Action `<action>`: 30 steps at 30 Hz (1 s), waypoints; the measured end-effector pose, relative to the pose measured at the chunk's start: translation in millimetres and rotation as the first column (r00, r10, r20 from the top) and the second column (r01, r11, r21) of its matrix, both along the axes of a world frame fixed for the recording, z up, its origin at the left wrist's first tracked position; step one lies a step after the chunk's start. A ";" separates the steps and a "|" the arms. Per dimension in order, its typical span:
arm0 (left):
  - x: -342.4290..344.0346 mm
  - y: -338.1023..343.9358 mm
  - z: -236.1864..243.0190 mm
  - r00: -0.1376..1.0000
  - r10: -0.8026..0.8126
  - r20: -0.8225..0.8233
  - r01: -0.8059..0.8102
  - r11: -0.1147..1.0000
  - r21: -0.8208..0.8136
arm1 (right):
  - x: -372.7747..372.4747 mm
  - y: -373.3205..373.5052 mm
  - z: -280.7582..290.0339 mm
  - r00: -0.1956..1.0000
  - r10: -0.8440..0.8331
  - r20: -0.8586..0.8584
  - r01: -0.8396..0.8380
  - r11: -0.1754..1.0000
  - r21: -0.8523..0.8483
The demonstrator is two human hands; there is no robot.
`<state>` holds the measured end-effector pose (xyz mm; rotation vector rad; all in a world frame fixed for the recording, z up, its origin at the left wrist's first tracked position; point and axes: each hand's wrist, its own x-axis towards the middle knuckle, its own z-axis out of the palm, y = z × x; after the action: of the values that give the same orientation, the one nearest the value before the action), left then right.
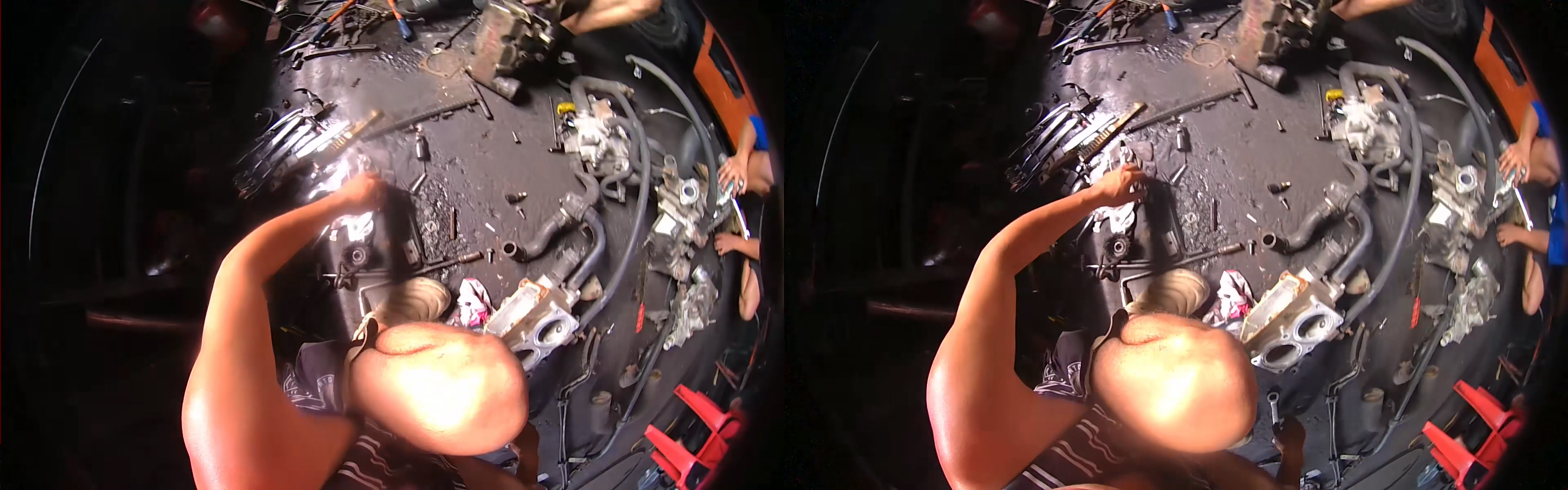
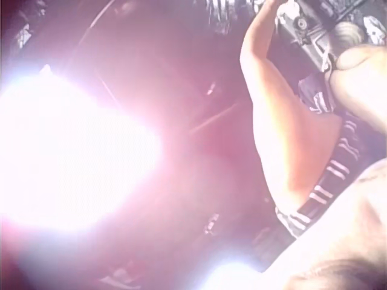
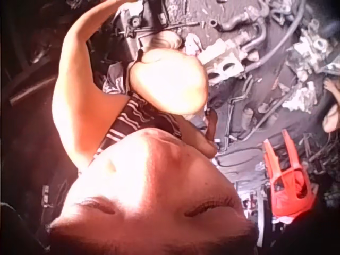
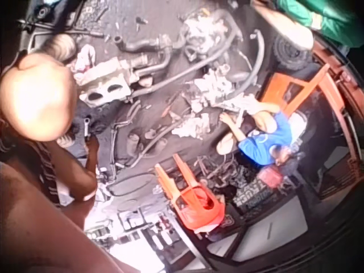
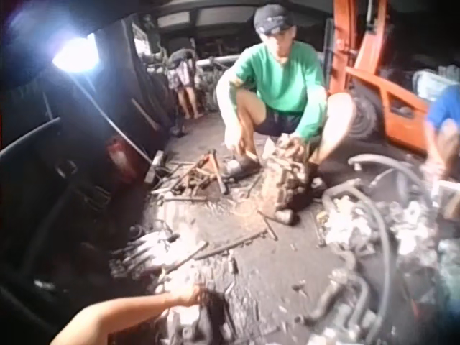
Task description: The person disassembles a machinery assembly on the ground by loosening bolts with a wrench and hammer, detaching the housing cover, and removing internal parts while prying with a tool.
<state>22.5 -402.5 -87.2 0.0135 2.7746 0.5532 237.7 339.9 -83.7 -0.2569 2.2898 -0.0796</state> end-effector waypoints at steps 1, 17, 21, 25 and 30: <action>6.4 -11.9 0.7 1.000 -0.022 0.017 0.022 1.000 -0.011 | -9.0 -5.1 7.1 1.000 0.013 -0.009 -0.013 1.000 -0.011; -248.4 -104.1 105.0 0.903 0.384 -0.192 -0.412 0.901 -0.136 | -176.2 -24.7 160.5 0.885 -0.056 -0.461 0.080 0.996 0.033; -272.8 -94.5 98.1 0.922 0.325 -0.211 -0.356 0.926 -0.125 | -179.2 -41.2 158.9 0.929 -0.087 -0.359 0.094 0.996 0.002; -292.5 -79.3 86.0 0.935 0.271 -0.228 -0.293 0.954 -0.066 | -173.6 -46.2 166.1 0.967 -0.069 -0.244 0.092 0.992 0.087; -302.6 -59.4 85.3 0.906 0.353 -0.233 -0.368 0.930 -0.020 | -177.6 -54.0 175.3 0.968 -0.088 -0.236 0.110 0.991 0.083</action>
<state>-280.1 -462.0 -2.0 -0.4924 3.0348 0.5814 60.1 285.8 91.6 -0.1064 2.5308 0.0095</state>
